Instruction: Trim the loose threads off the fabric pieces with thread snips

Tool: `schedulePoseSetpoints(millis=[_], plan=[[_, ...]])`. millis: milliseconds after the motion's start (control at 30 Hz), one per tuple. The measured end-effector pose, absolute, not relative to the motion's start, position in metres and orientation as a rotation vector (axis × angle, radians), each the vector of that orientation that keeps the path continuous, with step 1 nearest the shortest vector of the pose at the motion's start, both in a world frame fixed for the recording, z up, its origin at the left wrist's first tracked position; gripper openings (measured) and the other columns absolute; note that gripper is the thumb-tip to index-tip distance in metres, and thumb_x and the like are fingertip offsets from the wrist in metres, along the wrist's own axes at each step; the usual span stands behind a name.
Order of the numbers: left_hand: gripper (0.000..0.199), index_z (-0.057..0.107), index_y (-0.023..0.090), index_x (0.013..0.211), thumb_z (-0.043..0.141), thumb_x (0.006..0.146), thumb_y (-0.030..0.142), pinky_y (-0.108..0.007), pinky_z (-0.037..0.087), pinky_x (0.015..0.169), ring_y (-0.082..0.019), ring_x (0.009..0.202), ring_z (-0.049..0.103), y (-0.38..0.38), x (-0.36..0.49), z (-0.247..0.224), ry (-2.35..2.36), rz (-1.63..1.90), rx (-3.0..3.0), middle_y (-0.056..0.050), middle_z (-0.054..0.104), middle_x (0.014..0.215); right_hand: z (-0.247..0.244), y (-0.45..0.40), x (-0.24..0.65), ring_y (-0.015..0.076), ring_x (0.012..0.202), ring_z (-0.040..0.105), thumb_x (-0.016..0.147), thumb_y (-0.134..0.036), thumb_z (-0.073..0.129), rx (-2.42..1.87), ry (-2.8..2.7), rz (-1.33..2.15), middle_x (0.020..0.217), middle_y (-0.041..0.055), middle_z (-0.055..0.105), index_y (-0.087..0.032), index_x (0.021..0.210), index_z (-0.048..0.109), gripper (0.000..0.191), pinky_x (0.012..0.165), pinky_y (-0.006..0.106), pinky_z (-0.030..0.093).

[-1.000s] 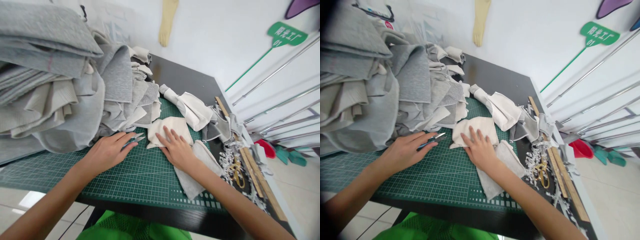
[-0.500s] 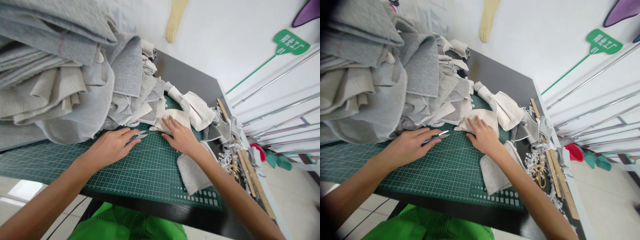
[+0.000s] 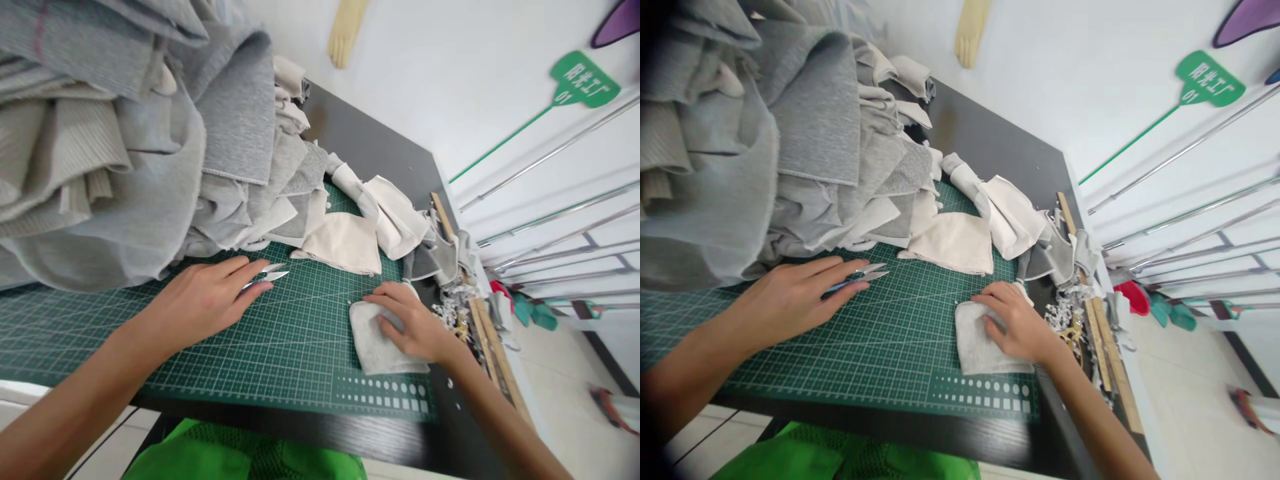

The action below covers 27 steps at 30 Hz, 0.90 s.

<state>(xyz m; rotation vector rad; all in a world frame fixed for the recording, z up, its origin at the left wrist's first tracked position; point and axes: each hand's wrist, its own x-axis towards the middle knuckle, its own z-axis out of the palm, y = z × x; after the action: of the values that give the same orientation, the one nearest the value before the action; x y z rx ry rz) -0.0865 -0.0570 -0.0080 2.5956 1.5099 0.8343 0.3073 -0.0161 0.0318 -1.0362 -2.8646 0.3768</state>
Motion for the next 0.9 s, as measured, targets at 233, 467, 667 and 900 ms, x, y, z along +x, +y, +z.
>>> schedulePoseSetpoints(millis=[233,467,667,900], plan=[[0.032,0.066,0.017,0.127,0.051,0.106,0.036,-0.039,0.063,0.079,-0.024,0.088,0.075,-0.055,-0.089,-0.008,1.504,0.821,2.609,-0.009,0.075,0.103,0.075,0.007,0.274,0.0257,0.090,0.063,0.093,-0.017,0.047,-0.824,-2.769,0.391,0.094,0.0080,0.067,-0.021,0.104,0.063,0.020,0.083,0.046,0.053],[0.032,0.064,0.021,0.130,0.053,0.105,0.037,-0.040,0.064,0.082,-0.024,0.089,0.076,-0.055,-0.091,-0.009,1.523,0.851,2.584,-0.009,0.076,0.107,0.123,0.082,0.211,0.0204,0.088,0.062,0.094,-0.015,0.043,-0.988,-2.618,0.111,0.091,0.0072,0.066,-0.019,0.095,0.064,0.021,0.086,0.038,0.053],[0.033,0.063,0.014,0.127,0.051,0.107,0.037,-0.042,0.063,0.087,-0.025,0.092,0.076,-0.055,-0.091,-0.006,1.575,0.862,2.615,-0.010,0.075,0.109,0.082,0.123,0.186,0.0300,0.116,0.064,0.097,-0.012,0.051,-1.117,-2.737,-0.015,0.126,0.0197,0.067,-0.003,0.130,0.063,0.037,0.107,0.048,0.050],[0.031,0.063,0.014,0.126,0.049,0.108,0.035,-0.036,0.061,0.065,-0.025,0.080,0.075,-0.057,-0.090,0.000,1.559,0.810,2.728,-0.007,0.074,0.096,0.042,0.077,0.207,0.0306,0.145,0.048,0.105,-0.028,0.046,-1.004,-2.772,0.007,0.157,0.0186,0.049,-0.008,0.150,0.046,0.050,0.121,0.053,0.040]])
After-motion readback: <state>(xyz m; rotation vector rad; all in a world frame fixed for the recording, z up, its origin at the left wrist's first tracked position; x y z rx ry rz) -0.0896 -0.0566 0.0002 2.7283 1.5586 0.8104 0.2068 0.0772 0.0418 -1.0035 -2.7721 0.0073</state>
